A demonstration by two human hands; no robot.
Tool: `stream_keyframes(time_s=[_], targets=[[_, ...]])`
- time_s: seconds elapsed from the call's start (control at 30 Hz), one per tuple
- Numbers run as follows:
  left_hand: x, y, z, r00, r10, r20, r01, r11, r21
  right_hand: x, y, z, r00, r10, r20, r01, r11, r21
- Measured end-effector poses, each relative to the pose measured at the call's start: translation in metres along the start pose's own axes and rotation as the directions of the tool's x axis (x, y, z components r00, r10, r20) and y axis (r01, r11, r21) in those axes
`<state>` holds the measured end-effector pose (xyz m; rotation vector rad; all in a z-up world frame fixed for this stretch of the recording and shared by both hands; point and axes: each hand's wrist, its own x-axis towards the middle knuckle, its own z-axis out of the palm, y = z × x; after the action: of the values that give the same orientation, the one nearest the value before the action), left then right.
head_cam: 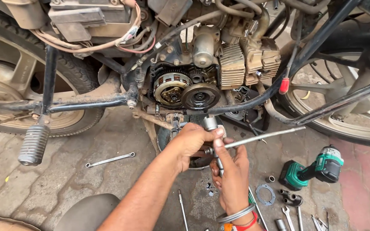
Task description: Disassembling and reassembling motorcycle clutch components using wrenches and an electric drill.
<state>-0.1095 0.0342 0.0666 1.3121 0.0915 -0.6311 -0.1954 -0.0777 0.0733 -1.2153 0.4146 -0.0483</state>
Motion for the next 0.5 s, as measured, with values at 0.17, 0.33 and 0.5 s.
stream_keyframes(time_s=[0.17, 0.33, 0.5], targets=[[0.008, -0.014, 0.001, 0.995, 0.06, 0.073, -0.052, 0.993, -0.108, 0.007, -0.021, -0.011, 0.994, -0.096, -0.044, 0.089, 0.986, -0.143], [-0.004, 0.001, 0.01, 0.958, 0.196, 0.211, -0.169, 0.976, -0.139, 0.007, -0.031, -0.023, 0.948, -0.32, 0.004, 0.316, 0.935, -0.161], [0.004, -0.001, 0.009, 0.913, 0.323, 0.248, -0.323, 0.945, -0.042, -0.007, -0.057, -0.031, 0.834, -0.548, 0.063, 0.501, 0.705, -0.502]])
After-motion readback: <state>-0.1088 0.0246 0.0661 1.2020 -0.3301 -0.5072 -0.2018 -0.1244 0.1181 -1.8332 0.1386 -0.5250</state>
